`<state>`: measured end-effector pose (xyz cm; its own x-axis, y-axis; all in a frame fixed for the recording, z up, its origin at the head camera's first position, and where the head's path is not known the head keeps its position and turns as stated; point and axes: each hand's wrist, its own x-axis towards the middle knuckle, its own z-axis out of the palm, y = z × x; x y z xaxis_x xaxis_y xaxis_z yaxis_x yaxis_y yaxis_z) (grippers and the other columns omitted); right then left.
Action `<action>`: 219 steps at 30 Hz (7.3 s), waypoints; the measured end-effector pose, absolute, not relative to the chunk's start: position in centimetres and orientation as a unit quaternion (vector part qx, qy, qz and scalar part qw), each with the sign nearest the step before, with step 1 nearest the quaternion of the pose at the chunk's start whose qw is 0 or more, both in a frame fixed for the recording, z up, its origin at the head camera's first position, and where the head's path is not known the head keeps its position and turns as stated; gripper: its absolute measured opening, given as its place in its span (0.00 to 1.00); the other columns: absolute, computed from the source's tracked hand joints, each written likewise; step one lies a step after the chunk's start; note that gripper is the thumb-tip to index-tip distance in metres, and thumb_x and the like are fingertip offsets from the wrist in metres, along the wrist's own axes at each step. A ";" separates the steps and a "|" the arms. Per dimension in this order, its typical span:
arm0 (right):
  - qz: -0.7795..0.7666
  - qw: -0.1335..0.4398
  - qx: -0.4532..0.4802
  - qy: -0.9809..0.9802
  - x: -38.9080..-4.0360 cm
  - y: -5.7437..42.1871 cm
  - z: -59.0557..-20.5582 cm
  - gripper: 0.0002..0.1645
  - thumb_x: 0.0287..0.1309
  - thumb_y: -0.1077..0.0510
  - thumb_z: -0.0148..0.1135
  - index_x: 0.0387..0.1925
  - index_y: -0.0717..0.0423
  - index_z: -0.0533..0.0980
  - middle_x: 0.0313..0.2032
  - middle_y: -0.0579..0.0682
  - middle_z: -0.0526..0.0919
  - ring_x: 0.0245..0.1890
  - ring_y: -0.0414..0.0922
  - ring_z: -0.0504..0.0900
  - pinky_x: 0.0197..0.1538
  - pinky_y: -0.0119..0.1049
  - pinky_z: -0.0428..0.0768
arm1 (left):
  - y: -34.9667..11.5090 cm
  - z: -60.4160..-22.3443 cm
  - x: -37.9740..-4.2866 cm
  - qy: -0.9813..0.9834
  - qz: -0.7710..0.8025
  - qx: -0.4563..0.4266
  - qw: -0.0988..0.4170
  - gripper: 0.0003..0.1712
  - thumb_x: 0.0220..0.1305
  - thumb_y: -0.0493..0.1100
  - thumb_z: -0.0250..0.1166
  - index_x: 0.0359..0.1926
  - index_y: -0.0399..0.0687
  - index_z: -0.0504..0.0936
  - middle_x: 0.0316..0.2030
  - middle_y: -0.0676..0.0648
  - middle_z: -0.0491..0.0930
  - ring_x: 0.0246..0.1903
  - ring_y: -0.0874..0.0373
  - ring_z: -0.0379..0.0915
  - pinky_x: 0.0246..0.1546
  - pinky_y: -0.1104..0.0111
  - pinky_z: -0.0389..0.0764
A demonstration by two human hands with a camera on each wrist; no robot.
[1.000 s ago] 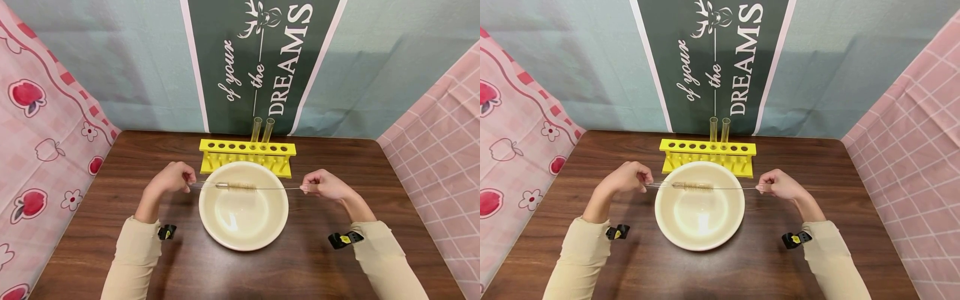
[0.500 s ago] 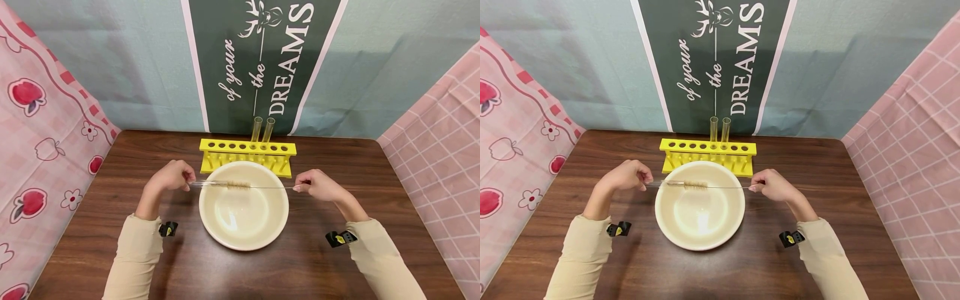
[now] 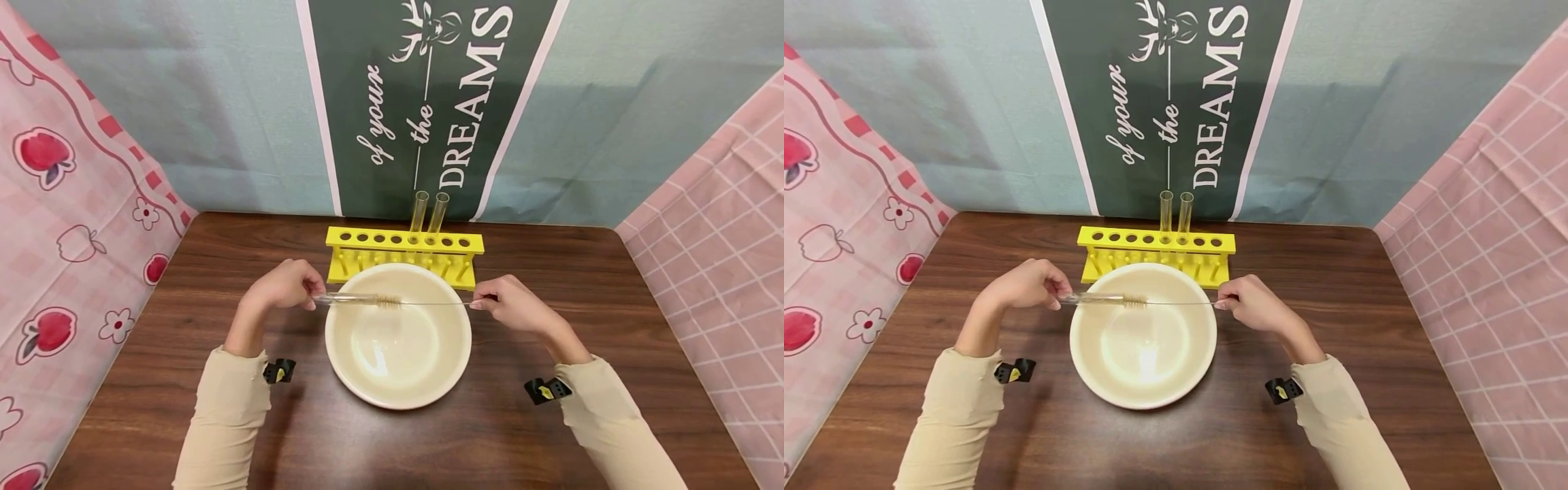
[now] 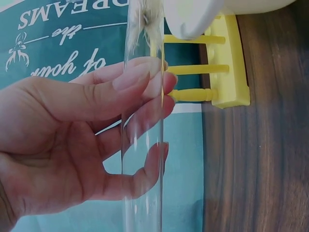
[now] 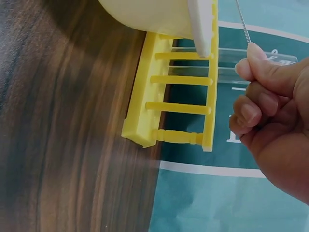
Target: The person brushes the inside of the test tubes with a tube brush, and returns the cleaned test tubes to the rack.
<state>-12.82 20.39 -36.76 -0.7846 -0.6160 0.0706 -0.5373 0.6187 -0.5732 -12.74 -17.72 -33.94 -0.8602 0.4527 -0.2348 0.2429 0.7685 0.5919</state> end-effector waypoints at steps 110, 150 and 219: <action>-0.556 0.289 -0.165 0.761 -13.4 18.5 -37.9 0.13 0.57 0.69 0.52 0.22 0.79 0.68 0.12 0.49 0.63 0.14 0.45 0.60 0.23 0.33 0.61 | -11.1 -34.2 -11.8 0.935 0.268 0.197 0.121 0.14 0.37 0.26 0.72 0.25 0.45 0.79 0.22 0.50 0.73 0.27 0.57 0.65 0.33 0.67 0.70; -0.612 0.290 -0.185 0.713 -13.0 24.4 -38.8 0.13 0.57 0.72 0.50 0.18 0.63 0.71 0.16 0.45 0.68 0.14 0.40 0.59 0.18 0.33 0.57 | -15.5 -34.1 -12.2 0.932 0.299 0.168 0.122 0.14 0.36 0.24 0.70 0.25 0.44 0.82 0.23 0.50 0.78 0.28 0.56 0.70 0.32 0.65 0.73; -0.655 0.301 -0.224 0.656 -10.5 29.6 -41.0 0.10 0.60 0.73 0.45 0.24 0.75 0.67 0.16 0.54 0.64 0.15 0.53 0.52 0.21 0.45 0.51 | -13.5 -32.4 -19.8 0.897 0.430 0.028 -0.096 0.08 0.53 0.29 0.63 0.36 0.35 0.77 0.32 0.39 0.79 0.35 0.48 0.77 0.42 0.59 0.74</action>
